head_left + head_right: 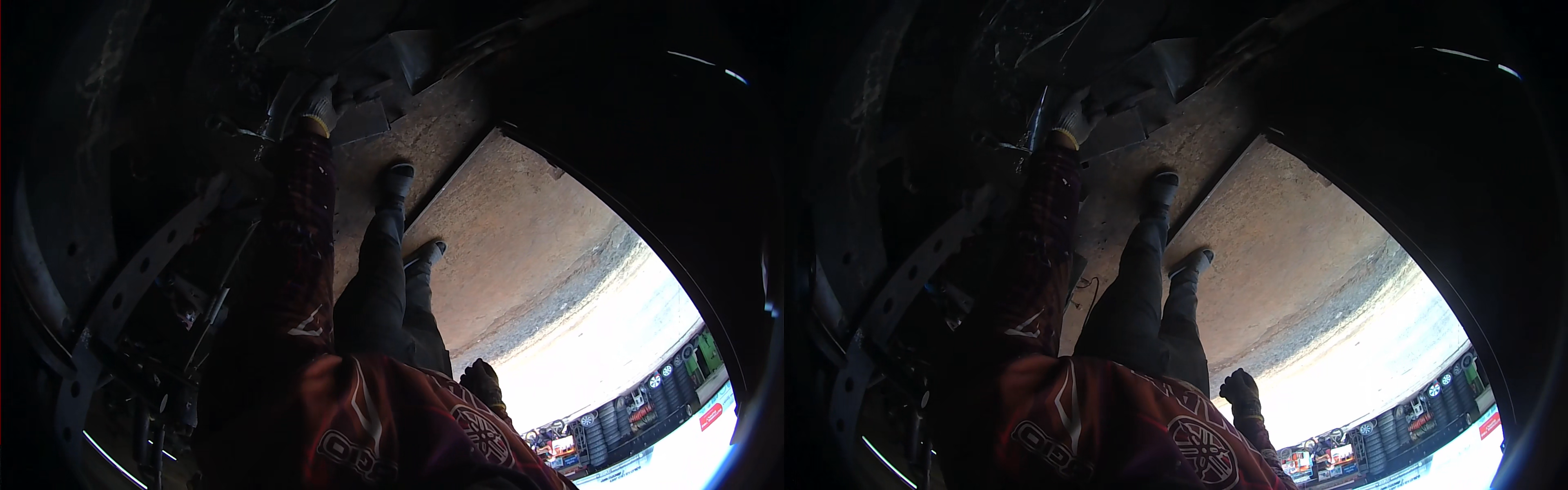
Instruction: The person fits a metal rod and a pipe into a curved metal jig and bends them into shape by hand.
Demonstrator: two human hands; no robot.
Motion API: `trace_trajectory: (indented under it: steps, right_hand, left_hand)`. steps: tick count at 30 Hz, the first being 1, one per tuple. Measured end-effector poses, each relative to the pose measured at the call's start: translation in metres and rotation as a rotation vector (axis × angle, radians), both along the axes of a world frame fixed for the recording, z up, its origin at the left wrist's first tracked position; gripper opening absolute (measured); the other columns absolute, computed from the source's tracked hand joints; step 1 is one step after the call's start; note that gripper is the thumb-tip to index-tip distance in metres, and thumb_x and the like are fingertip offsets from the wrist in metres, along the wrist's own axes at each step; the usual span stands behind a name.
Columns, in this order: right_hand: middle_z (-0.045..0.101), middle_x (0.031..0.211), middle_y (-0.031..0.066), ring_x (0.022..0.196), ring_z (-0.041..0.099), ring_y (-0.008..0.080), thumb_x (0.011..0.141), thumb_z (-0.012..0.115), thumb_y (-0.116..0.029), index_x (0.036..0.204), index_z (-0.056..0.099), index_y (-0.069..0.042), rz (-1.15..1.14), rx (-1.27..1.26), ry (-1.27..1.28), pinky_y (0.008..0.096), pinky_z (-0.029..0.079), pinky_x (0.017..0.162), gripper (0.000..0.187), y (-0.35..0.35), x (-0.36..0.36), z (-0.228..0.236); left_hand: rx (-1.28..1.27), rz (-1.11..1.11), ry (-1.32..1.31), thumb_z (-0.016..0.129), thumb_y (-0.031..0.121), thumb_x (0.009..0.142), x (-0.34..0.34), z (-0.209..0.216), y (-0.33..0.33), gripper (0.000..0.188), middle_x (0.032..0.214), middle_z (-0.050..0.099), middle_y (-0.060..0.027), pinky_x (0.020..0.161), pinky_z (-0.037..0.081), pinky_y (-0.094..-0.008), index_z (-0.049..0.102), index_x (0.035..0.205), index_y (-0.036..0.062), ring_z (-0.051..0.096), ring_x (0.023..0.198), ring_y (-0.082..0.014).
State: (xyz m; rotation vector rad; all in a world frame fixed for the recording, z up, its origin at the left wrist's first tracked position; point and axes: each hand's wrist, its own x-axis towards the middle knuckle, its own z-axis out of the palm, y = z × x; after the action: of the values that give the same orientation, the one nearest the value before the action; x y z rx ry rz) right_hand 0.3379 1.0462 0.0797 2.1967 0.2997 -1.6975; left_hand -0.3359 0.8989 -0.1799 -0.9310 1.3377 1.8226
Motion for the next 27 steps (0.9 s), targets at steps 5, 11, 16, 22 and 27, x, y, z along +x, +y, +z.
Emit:
trace_trajectory:
  steps: [5,11,16,22,27]
  right_hand:
    - [0.034,0.059,-0.0008,0.045,0.035,0.0162,0.099,0.056,-0.023,0.076,0.044,-0.015,0.040,0.045,-0.017,0.0336,0.031,0.043,0.028,0.001,-0.006,0.000]
    - [0.035,0.059,-0.0010,0.046,0.036,0.0153,0.099,0.058,-0.024,0.077,0.044,-0.015,0.044,0.006,0.049,0.0336,0.032,0.043,0.027,0.005,0.000,-0.009]
    - [0.039,0.060,-0.0005,0.047,0.037,0.0156,0.099,0.059,-0.025,0.079,0.046,-0.014,0.047,0.031,0.070,0.0335,0.034,0.044,0.027,0.006,-0.007,0.002]
    - [0.043,0.062,0.0000,0.048,0.043,0.0165,0.097,0.064,-0.026,0.080,0.049,-0.012,0.032,0.057,0.153,0.0334,0.038,0.045,0.026,0.010,-0.013,0.006]
    - [0.042,0.061,-0.0005,0.048,0.041,0.0153,0.098,0.061,-0.026,0.077,0.047,-0.012,0.189,0.208,0.069,0.0333,0.038,0.045,0.029,0.008,-0.021,0.012]
  left_hand:
    - [0.149,-0.024,-0.051,0.058,0.029,0.099,-0.006,-0.010,-0.007,0.024,0.083,0.057,-0.0043,0.055,0.045,-0.0252,0.057,0.093,0.0052,0.056,0.070,-0.0163]
    - [0.049,0.062,0.003,0.059,0.024,0.097,-0.013,-0.033,-0.020,0.037,0.116,0.057,-0.0113,0.080,0.058,-0.0373,0.053,0.128,0.0045,0.059,0.106,-0.0258]
    - [0.219,0.171,0.055,0.057,0.024,0.099,0.007,-0.029,0.000,0.031,0.115,0.060,-0.0071,0.079,0.059,-0.0342,0.056,0.125,0.0068,0.062,0.104,-0.0212]
    - [0.406,0.007,-0.001,0.058,0.022,0.100,0.072,0.008,-0.004,0.020,0.100,0.069,-0.0044,0.070,0.059,-0.0307,0.063,0.113,0.0083,0.068,0.088,-0.0180]
    - [0.389,-0.104,-0.106,0.062,0.023,0.098,0.166,0.070,0.000,0.021,0.098,0.070,-0.0056,0.071,0.059,-0.0315,0.065,0.111,0.0071,0.069,0.084,-0.0183]
